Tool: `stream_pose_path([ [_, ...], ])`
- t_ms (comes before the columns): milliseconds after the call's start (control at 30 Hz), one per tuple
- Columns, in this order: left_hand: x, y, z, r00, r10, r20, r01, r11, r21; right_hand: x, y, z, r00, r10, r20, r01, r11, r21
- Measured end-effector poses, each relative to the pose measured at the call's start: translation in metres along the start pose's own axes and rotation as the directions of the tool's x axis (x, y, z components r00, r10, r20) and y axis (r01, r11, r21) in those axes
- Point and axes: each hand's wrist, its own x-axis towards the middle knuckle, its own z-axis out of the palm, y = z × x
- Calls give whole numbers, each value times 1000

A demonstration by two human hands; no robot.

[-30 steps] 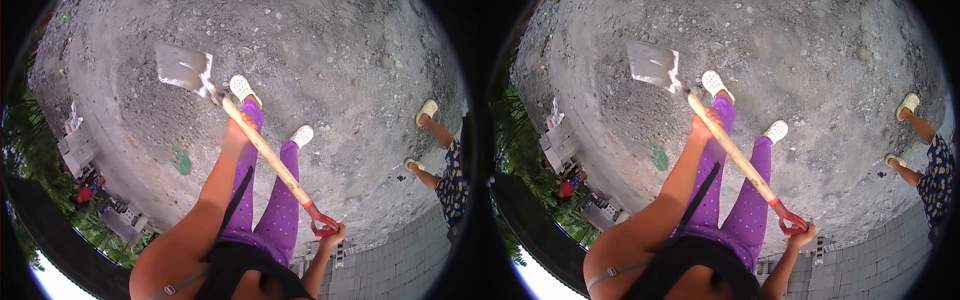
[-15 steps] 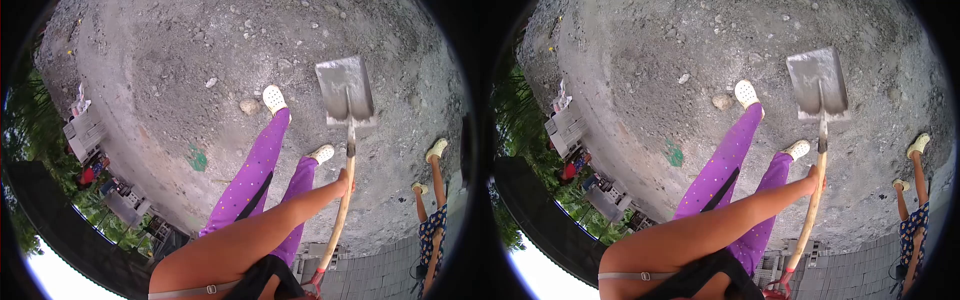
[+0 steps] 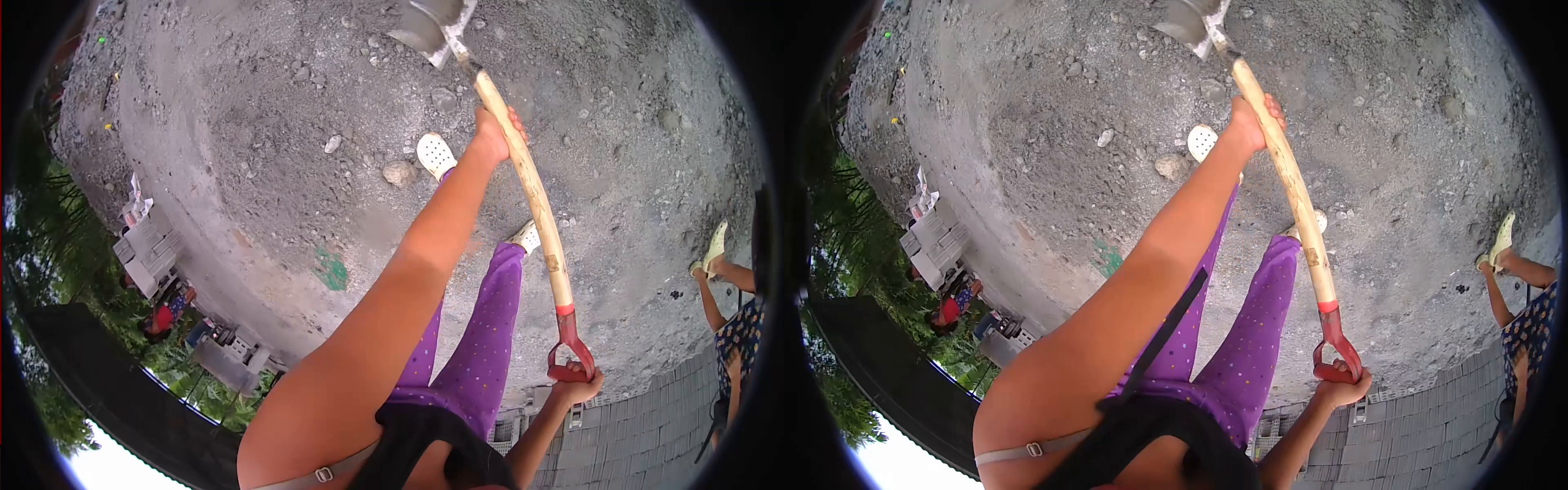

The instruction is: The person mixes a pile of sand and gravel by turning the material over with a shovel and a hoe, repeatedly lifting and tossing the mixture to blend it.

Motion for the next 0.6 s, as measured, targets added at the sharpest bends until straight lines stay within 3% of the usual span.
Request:
stream_pose_path([
  [67, -35, 20, -21, 998, 35, 48, -32, 997, -63, 12, -3, -2, 991, 40, 128, -35, 999, -41],
  [133, -84, 42, -51, 976, 115, 184, -84, 982, -167, 10, 9, -7, 969, -152, 192, 186, 967, -176],
  [167, -107, 52, -71, 947, 161, 277, -92, 965, -246, 16, 21, -19, 834, -377, 403, 494, 836, -238],
  [200, -139, 53, -81, 861, 212, 462, -67, 948, -311, 8, 22, -19, 747, -422, 514, 559, 818, -140],
  [267, -190, 47, -100, 728, 350, 589, -145, 919, -366, -1, 25, -15, 696, -480, 534, 533, 844, 63],
  [333, -225, 33, -113, 653, 444, 613, -236, 889, -393, 15, 35, -30, 719, -407, 564, 472, 881, 35],
  [400, -241, 19, -122, 746, 447, 494, -320, 890, -323, 32, 53, -57, 725, -331, 604, 420, 907, -8],
  [467, -231, 4, -135, 863, 409, 295, -347, 906, -243, 50, 73, -89, 870, 12, 494, 121, 964, -237],
  [500, -218, -7, -138, 901, 392, 187, -362, 915, -178, 53, 69, -104, 861, 5, 509, 134, 962, -236],
  [567, -179, -37, -128, 953, 304, -7, -304, 948, -95, 48, 64, -131, 846, 233, 480, -207, 972, -108],
  [600, -155, -59, -122, 969, 237, -67, -242, 966, -90, 43, 44, -138, 860, 242, 449, -232, 970, -77],
])
